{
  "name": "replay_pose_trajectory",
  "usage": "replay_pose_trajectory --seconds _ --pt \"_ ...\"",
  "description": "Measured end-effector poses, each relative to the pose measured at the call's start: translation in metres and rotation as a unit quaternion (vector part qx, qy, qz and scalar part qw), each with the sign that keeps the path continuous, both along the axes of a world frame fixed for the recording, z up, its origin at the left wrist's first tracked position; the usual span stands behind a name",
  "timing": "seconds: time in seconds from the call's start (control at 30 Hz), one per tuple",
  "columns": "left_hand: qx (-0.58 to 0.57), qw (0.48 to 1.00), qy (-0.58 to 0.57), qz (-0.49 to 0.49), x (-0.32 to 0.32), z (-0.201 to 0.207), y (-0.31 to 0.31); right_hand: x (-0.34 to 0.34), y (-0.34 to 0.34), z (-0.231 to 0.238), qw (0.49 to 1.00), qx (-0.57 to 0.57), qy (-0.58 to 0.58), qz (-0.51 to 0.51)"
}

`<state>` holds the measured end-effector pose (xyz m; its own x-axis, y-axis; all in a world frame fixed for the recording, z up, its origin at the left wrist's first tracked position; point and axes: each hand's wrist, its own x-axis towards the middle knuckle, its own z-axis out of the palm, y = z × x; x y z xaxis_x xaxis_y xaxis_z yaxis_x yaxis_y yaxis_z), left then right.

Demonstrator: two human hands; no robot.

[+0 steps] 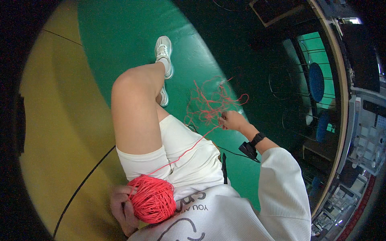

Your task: The person winds a red string by hand onto a ball held on their lap.

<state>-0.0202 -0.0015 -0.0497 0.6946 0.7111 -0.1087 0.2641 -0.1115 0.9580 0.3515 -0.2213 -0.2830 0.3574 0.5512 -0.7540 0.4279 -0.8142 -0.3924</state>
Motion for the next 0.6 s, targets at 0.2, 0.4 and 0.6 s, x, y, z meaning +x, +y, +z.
replay_pose_trajectory --seconds 0.2,0.4,0.6 --pt "0.11 0.983 -0.013 -0.149 0.006 0.007 0.007 -0.001 -0.011 -0.014 0.985 -0.134 -0.098 0.047" --pt "0.213 0.951 -0.096 -0.203 0.002 0.007 0.002 -0.014 -0.026 -0.03 0.964 -0.246 -0.1 -0.018" --pt "0.256 0.936 -0.054 -0.237 -0.001 0.023 0.004 -0.007 -0.056 -0.029 0.84 -0.046 0.262 -0.473"
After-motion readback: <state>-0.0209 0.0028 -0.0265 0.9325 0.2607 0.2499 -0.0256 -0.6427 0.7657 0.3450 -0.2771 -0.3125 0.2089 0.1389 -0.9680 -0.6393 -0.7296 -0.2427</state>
